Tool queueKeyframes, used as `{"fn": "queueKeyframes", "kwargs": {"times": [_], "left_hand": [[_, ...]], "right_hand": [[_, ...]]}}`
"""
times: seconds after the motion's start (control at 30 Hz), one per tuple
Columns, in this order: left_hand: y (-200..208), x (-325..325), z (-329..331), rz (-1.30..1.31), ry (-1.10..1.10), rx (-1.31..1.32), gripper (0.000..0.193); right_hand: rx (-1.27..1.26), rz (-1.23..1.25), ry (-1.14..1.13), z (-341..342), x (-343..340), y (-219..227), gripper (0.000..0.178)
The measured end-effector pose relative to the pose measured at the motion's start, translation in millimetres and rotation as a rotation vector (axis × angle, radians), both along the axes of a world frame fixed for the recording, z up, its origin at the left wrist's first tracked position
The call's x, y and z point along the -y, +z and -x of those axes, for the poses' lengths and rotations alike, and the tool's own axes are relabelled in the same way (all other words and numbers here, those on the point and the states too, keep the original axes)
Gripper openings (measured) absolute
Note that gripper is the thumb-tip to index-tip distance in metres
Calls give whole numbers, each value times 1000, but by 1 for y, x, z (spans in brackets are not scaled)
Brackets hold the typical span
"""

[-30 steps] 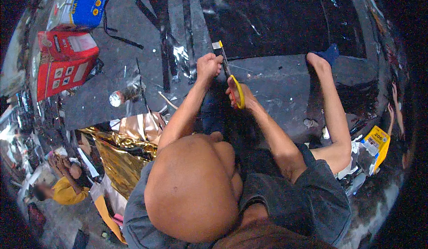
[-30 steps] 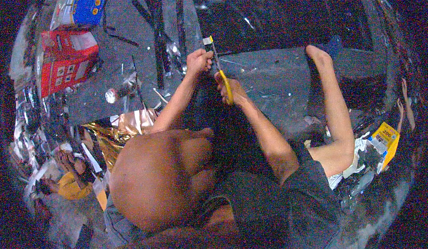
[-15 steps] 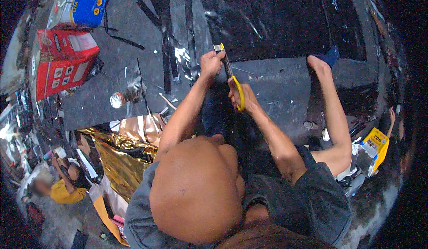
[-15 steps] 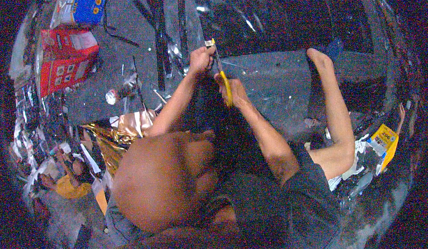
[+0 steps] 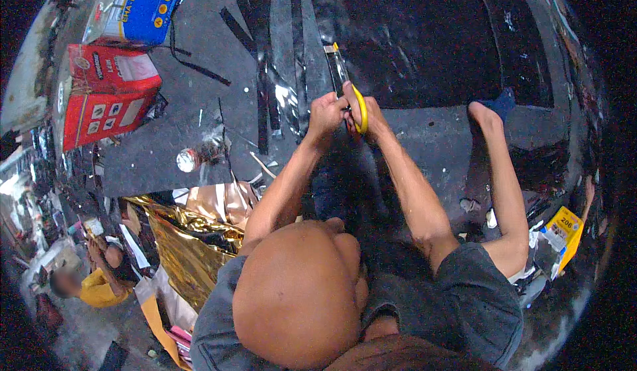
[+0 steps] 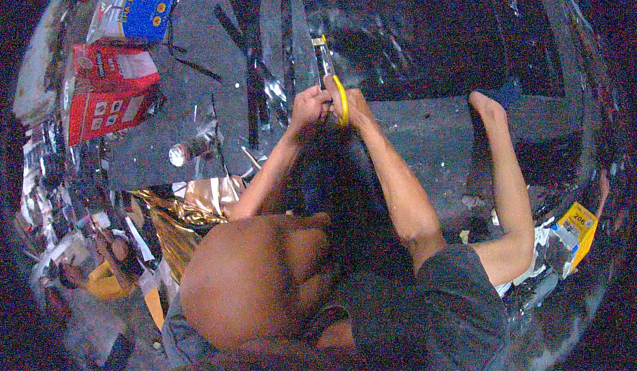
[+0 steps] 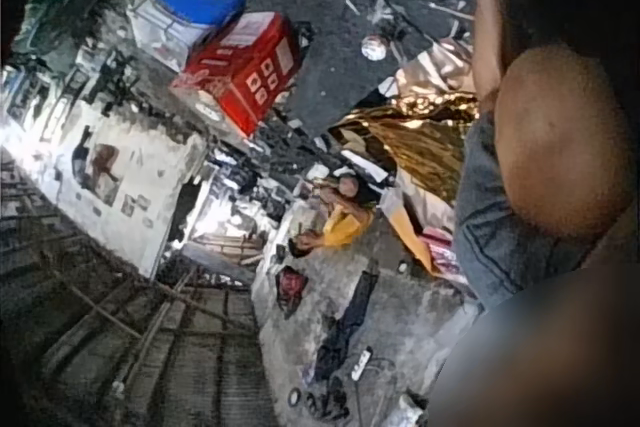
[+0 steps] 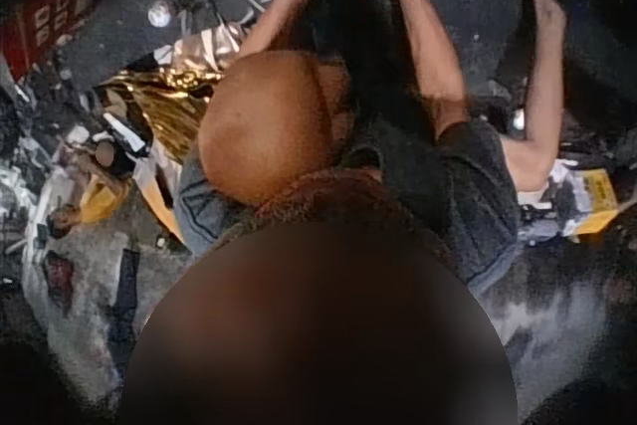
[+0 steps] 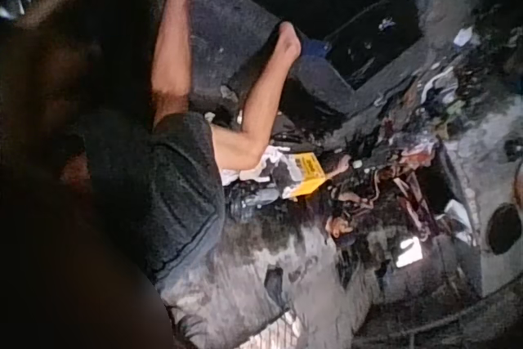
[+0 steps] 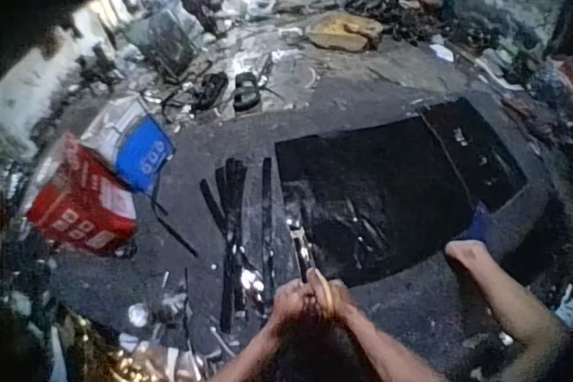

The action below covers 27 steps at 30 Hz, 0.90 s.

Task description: The person uses yellow-handled scissors to cut a black sheet of material laid on a work surface. They repeatedly trim the edges and remove strips of the material throughout the clip.

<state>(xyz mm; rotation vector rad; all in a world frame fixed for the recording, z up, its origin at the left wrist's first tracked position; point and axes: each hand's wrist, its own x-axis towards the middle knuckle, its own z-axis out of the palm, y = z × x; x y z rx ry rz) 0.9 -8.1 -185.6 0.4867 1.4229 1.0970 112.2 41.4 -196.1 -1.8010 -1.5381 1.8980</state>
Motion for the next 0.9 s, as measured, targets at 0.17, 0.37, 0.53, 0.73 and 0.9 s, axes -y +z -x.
{"fn": "queueKeyframes", "kwargs": {"times": [0.17, 0.37, 0.53, 0.73, 0.9], "left_hand": [[22, 1, 0, -3, -27, -65, 23], [28, 10, 3, -49, -2, -69, 32], [52, 21, 1, -53, -18, -160, 30], [63, 48, -8, -57, -72, -130, 29], [41, 67, 49, 236, -5, -610, 37]], "right_hand": [[132, -246, 129, 25, -52, 15, 89], [103, -181, 142, 65, -122, 11, 98], [-6, -391, -15, 114, -209, -37, 89], [-261, -208, -81, 148, -267, -23, 72], [-276, -57, 13, 132, -269, -15, 73]]}}
